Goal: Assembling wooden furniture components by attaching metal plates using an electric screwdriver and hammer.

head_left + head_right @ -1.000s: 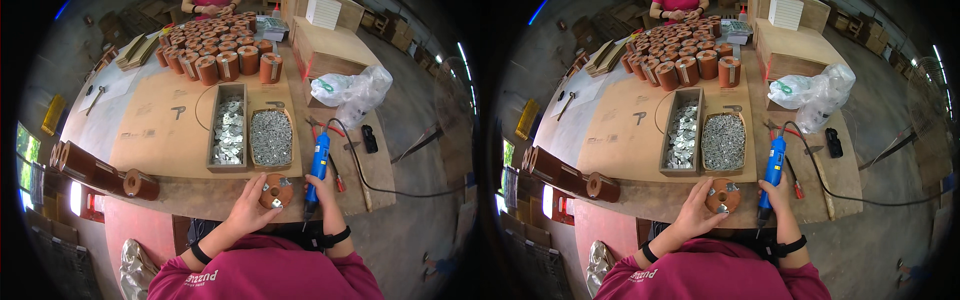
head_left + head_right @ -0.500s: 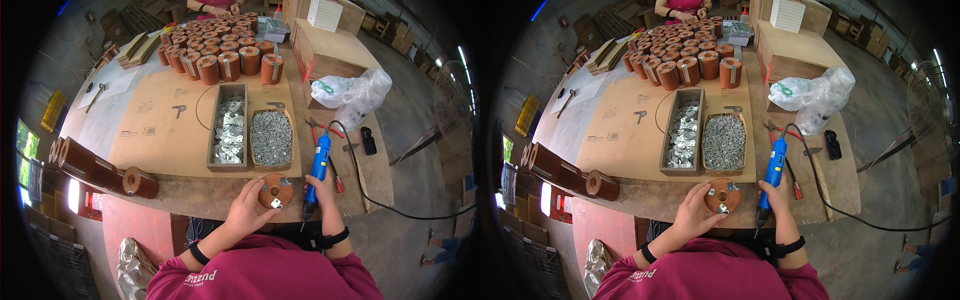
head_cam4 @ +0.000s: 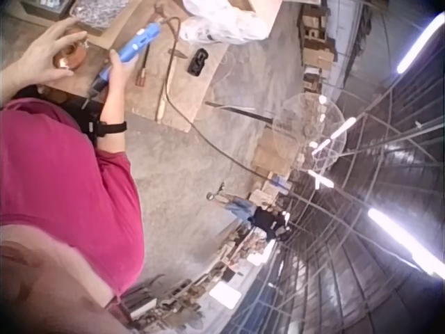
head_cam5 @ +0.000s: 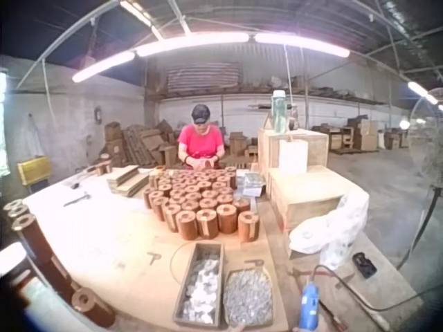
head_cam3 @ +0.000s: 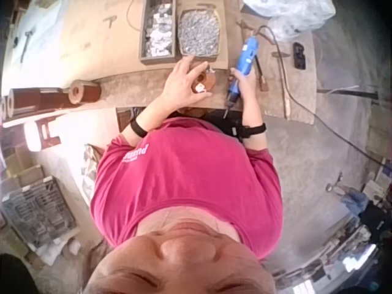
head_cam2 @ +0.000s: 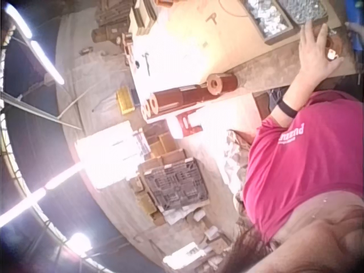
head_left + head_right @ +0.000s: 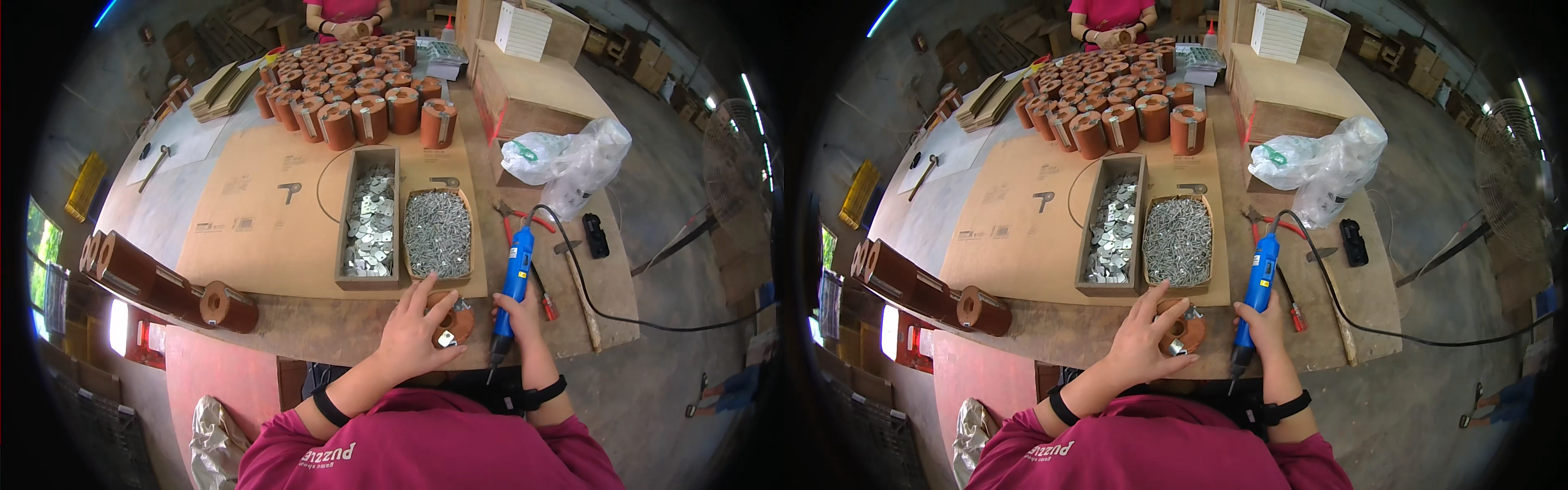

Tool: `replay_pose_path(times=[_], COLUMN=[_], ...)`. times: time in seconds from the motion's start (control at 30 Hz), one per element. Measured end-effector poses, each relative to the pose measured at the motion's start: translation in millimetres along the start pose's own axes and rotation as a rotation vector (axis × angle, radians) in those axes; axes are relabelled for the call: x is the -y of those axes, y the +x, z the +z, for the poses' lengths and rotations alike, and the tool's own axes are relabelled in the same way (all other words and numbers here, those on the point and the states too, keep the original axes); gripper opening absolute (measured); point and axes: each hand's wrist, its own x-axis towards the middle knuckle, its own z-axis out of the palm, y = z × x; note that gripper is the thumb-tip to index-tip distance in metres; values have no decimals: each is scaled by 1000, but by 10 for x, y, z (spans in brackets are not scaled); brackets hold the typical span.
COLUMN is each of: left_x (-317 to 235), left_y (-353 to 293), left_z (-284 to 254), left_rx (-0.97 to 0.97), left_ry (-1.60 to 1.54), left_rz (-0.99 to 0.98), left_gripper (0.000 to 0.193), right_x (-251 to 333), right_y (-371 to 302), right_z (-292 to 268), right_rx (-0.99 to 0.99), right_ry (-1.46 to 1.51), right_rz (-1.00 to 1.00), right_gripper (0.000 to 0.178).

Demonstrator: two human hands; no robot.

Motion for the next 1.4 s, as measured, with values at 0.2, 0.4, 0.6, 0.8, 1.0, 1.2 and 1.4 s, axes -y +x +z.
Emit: replay_pose_path(times=[0.2,0.4,0.6,0.8,1.0,1.2,1.4], left_x=[-18,-18,-87,-86,-30,-14,-115], left_y=[48,62,176,52,-75,-48,130], left_z=[4,-33,-129,-127,-79,-121,-739], left_rx=[3,69,223,43,43,212,101], left_ry=[25,76,171,75,117,80,-23], left_rz=[21,2,77,148,61,-100,0], left_gripper=[69,66,65,66,51,43,41], right_x=[4,6,-19,-62,-60,-18,-66], right_y=[1,13,32,-2,42,49,24], right_z=[-44,1,-31,-45,-40,-3,-128], right_rx=[0,15,-18,21,38,19,20], right_ry=[-16,-25,6,29,17,35,85], right_rz=[1,9,8,-7,-5,-5,-31], right_gripper=[45,47,48,48,49,45,47])
